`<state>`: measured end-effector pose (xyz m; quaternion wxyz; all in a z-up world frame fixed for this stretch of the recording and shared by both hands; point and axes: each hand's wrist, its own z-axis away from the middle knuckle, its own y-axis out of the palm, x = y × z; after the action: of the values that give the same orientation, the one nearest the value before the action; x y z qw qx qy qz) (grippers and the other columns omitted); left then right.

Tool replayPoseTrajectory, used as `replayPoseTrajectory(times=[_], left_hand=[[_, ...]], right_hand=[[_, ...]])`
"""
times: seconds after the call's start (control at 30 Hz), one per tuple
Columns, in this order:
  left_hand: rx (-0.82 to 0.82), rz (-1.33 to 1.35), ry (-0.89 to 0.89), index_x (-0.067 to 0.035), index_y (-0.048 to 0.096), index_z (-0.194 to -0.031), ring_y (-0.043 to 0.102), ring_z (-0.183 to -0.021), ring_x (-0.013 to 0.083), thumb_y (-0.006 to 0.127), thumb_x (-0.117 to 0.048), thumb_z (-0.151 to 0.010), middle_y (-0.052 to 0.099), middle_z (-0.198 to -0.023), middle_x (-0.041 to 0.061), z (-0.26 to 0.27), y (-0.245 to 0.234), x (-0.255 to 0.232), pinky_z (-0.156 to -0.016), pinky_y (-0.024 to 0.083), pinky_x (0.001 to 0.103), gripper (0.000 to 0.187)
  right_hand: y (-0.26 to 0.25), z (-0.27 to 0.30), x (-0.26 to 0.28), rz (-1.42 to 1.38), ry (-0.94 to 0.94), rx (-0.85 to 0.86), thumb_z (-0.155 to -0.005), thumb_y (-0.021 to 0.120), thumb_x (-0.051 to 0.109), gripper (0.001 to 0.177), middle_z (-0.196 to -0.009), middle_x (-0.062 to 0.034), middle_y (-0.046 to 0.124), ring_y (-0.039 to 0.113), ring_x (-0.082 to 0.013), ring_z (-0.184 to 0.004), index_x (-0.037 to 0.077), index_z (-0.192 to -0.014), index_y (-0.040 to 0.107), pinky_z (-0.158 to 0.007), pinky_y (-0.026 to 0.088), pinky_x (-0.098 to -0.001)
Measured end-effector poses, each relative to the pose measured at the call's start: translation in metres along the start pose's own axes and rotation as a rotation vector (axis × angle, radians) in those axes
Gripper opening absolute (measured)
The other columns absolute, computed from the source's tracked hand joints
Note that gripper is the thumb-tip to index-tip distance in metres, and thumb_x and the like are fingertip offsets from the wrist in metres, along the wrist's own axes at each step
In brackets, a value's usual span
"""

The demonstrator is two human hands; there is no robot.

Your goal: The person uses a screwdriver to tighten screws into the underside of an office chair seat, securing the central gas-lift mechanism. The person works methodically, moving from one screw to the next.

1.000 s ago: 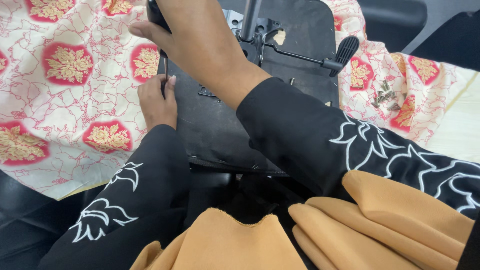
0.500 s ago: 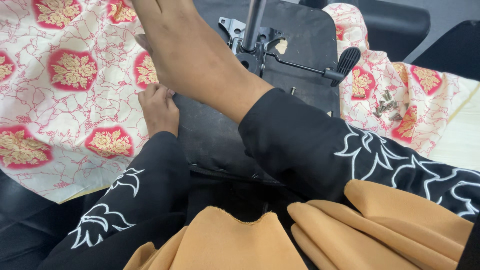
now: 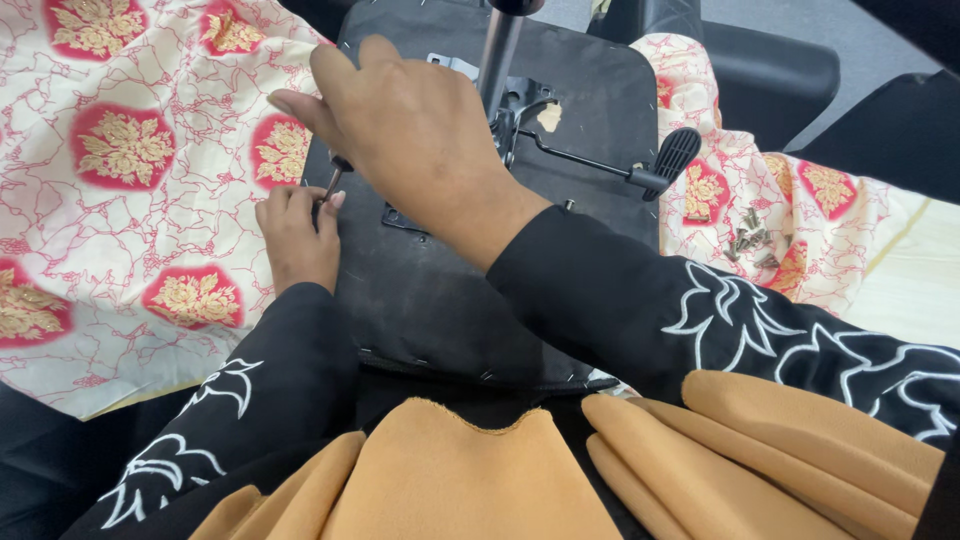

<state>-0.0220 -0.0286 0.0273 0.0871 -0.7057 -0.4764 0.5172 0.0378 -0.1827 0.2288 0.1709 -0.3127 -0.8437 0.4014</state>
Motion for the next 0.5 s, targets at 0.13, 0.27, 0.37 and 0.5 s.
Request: replayPoseTrajectory(times=[0.13, 0.27, 0.37, 0.5], left_hand=[[-0.008, -0.018, 0.026, -0.003, 0.074, -0.105, 0.052, -0.109, 0.0331, 0.072, -0.013, -0.1, 0.062, -0.111, 0.011, 0.002, 0.001, 0.006, -0.095, 0.046, 0.044, 0.011], [-0.033, -0.043, 0.028, -0.003, 0.076, -0.11, 0.052, -0.107, 0.0327, 0.074, -0.012, -0.102, 0.062, -0.11, 0.011, 0.004, 0.005, 0.011, -0.093, 0.046, 0.043, 0.012], [-0.032, -0.042, 0.012, -0.004, 0.077, -0.111, 0.052, -0.105, 0.0329, 0.074, -0.013, -0.102, 0.062, -0.108, 0.011, 0.007, 0.003, 0.01, -0.092, 0.046, 0.044, 0.013], [-0.038, -0.022, 0.018, -0.004, 0.077, -0.114, 0.052, -0.106, 0.0331, 0.076, -0.014, -0.099, 0.061, -0.109, 0.011, 0.009, -0.002, 0.004, -0.092, 0.046, 0.043, 0.018]], right_hand=[[-0.02, 0.004, 0.007, -0.064, 0.006, 0.147, -0.099, 0.069, 0.047, 0.043, -0.084, -0.0134, 0.063, 0.07, -0.029, -0.074, 0.007, -0.114, 0.061, -0.057, 0.053, -0.0412], [-0.028, 0.008, -0.001, -0.054, -0.269, -0.044, -0.068, 0.076, 0.019, 0.056, -0.109, -0.0159, 0.061, 0.065, -0.0314, -0.1, 0.002, -0.116, 0.052, -0.079, 0.054, -0.0419], [-0.026, 0.006, -0.009, -0.288, -0.289, 0.101, -0.075, 0.074, -0.002, 0.052, -0.117, -0.0184, 0.054, 0.057, -0.0354, -0.112, -0.002, -0.12, 0.049, -0.095, 0.051, -0.0428], [-0.024, 0.003, -0.021, -0.381, -0.328, 0.118, -0.082, 0.077, -0.004, 0.041, -0.109, -0.0165, 0.057, 0.059, -0.0376, -0.107, 0.0, -0.114, 0.05, -0.09, 0.051, -0.0455]])
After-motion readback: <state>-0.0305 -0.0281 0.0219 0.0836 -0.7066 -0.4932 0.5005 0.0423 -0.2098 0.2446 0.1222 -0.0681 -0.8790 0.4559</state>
